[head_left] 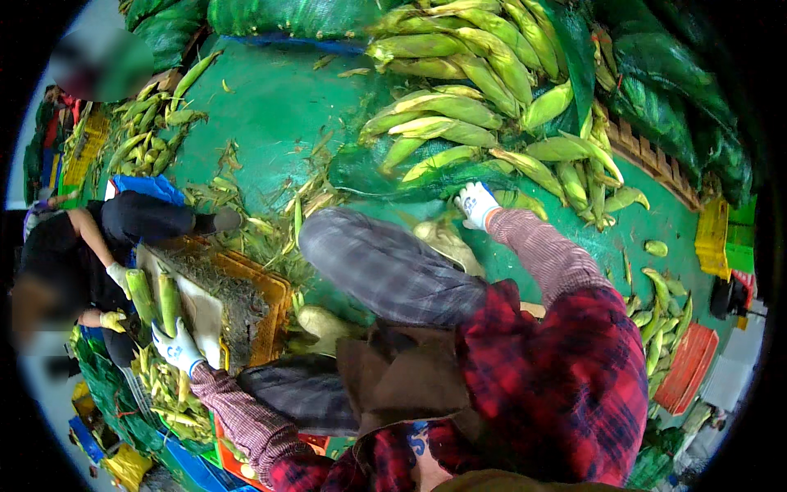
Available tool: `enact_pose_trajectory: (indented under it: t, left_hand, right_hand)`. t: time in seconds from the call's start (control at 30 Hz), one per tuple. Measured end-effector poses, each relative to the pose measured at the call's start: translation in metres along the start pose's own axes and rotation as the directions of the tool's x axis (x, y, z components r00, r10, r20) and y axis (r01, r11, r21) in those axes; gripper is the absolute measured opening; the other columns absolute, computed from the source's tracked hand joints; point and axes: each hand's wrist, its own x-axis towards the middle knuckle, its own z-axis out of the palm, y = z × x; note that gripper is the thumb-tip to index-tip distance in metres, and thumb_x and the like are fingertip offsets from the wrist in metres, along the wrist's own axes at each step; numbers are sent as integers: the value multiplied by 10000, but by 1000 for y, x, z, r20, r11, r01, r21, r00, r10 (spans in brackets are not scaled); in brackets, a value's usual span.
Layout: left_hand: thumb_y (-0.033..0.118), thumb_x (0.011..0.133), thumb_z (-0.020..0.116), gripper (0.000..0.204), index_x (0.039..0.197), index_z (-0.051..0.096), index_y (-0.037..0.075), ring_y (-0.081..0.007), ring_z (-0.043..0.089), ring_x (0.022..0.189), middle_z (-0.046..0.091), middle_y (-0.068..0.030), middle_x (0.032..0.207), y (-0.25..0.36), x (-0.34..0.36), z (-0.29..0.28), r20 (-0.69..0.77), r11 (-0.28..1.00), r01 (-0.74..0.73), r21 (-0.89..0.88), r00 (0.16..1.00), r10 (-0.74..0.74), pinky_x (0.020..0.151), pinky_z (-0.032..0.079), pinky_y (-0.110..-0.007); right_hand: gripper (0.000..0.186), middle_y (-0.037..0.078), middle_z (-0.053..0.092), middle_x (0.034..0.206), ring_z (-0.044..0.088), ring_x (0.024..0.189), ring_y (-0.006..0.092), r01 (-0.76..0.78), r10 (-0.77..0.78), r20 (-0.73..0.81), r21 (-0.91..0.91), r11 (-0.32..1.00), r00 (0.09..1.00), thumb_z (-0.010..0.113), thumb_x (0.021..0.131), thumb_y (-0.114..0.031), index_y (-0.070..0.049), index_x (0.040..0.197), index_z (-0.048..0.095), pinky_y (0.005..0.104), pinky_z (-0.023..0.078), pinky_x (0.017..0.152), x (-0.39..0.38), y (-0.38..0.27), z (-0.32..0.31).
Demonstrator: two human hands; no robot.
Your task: The person shucks corn cobs by hand, removing the husks and placing the cobs into a red crate. They then move around the room, stacking empty crates and handling large green mesh bags filled with corn.
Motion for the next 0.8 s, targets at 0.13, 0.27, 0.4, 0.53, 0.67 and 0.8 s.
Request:
enact_pose_trajectory:
  t: [0.13,0.27,0.4,0.53,0.67,0.8]
  left_hand:
    - [238,809,752,614,1331,538,-3,-359,539,1206,574,-208,1315,76,-5,-22,70,956,-66,-286,994,90,1036,409,-410]
    - [175,813,754,609,1350,526,1,-342,556,1202,581,-196,1318,99,-4,-23,-68,852,-265,-451,962,263,1060,396,-394]
    - [227,778,803,650,1344,538,46,-326,534,1222,579,-171,1313,130,-12,-47,-114,778,-324,-539,943,313,1069,388,-410]
    - [389,762,790,736,1366,517,69,-380,504,1229,548,-200,1318,172,-18,-78,-217,685,-466,-561,881,421,1071,363,-478]
    - [557,650,809,1019,1437,416,42,-385,432,1306,472,-191,1412,183,-24,-86,-275,636,-587,-500,805,526,1119,302,-494]
    - [515,619,831,1057,1450,388,35,-393,424,1320,454,-203,1426,198,-35,-96,-225,566,-648,-509,735,639,1121,322,-491]
  right_hand:
    - [553,112,632,1093,517,1092,290,-71,124,-313,177,982,942,655,755,-502,-102,1138,651,434,411,898,-34,28,-64]
    - [479,157,638,1048,551,1054,361,86,227,-621,432,898,751,693,693,-342,-69,1086,659,452,441,910,-57,40,-155]
    - [410,171,644,1102,561,1069,367,385,171,-911,321,865,376,730,667,-132,-40,1058,648,433,473,912,-60,2,-240]
    - [354,76,696,998,666,873,233,539,494,-751,659,524,438,767,801,-206,-35,1089,654,376,529,809,-49,-29,-259]
    - [415,150,695,1067,686,980,235,899,663,-648,429,-88,374,555,981,-312,10,1243,556,395,547,896,-40,-110,-321]
    - [483,152,704,1111,657,1053,260,800,532,-681,600,10,504,390,1030,-340,12,1076,717,364,475,991,-11,-166,-323]
